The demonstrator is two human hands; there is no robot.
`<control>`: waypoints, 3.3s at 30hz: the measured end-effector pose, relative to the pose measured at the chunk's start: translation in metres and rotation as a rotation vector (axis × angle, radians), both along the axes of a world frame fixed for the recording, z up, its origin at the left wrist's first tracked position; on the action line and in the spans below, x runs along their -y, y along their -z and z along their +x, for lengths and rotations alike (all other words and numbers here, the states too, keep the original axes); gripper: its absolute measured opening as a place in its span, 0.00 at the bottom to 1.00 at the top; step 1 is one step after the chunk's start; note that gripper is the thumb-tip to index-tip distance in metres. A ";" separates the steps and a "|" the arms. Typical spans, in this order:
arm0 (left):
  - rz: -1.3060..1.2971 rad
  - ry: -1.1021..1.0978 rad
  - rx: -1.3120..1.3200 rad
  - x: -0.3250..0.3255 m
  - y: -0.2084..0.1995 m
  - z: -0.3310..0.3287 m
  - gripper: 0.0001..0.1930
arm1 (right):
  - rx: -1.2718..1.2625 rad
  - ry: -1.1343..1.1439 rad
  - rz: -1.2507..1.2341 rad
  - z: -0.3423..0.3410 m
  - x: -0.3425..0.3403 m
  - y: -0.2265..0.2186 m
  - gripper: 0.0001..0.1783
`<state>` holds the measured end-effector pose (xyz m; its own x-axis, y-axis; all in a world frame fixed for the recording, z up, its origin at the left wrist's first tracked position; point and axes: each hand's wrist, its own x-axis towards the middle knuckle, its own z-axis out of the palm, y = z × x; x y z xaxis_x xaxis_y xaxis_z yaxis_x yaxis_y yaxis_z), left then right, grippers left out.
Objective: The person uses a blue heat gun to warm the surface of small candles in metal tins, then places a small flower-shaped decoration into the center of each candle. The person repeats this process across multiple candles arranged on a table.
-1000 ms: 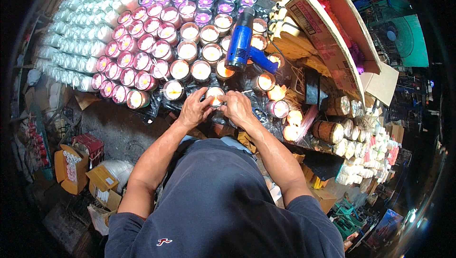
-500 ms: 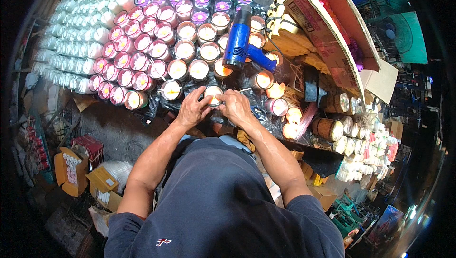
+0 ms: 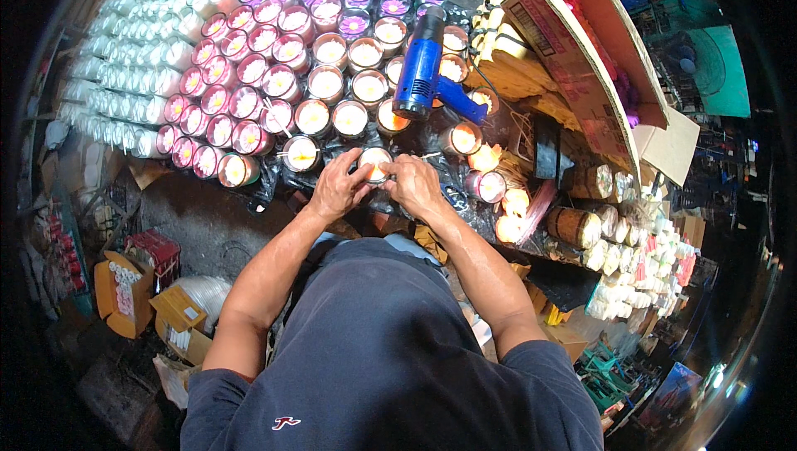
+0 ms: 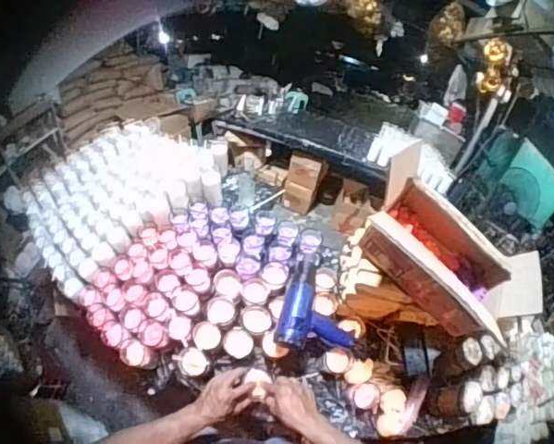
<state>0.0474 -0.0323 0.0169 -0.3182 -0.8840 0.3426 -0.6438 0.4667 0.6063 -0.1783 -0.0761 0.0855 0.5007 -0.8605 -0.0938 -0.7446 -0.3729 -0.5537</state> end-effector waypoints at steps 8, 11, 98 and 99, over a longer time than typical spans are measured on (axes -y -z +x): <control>0.028 -0.013 0.041 -0.001 -0.001 0.000 0.36 | -0.023 -0.011 0.001 0.001 0.001 -0.002 0.20; 0.033 -0.013 0.034 -0.001 -0.003 -0.001 0.36 | -0.020 -0.009 0.000 0.001 0.001 -0.004 0.20; -0.013 -0.031 0.031 -0.001 -0.006 -0.003 0.30 | -0.016 -0.008 -0.014 0.001 -0.002 0.002 0.21; -0.012 -0.031 0.028 -0.001 -0.006 -0.003 0.30 | -0.018 -0.008 -0.015 0.001 -0.002 0.002 0.21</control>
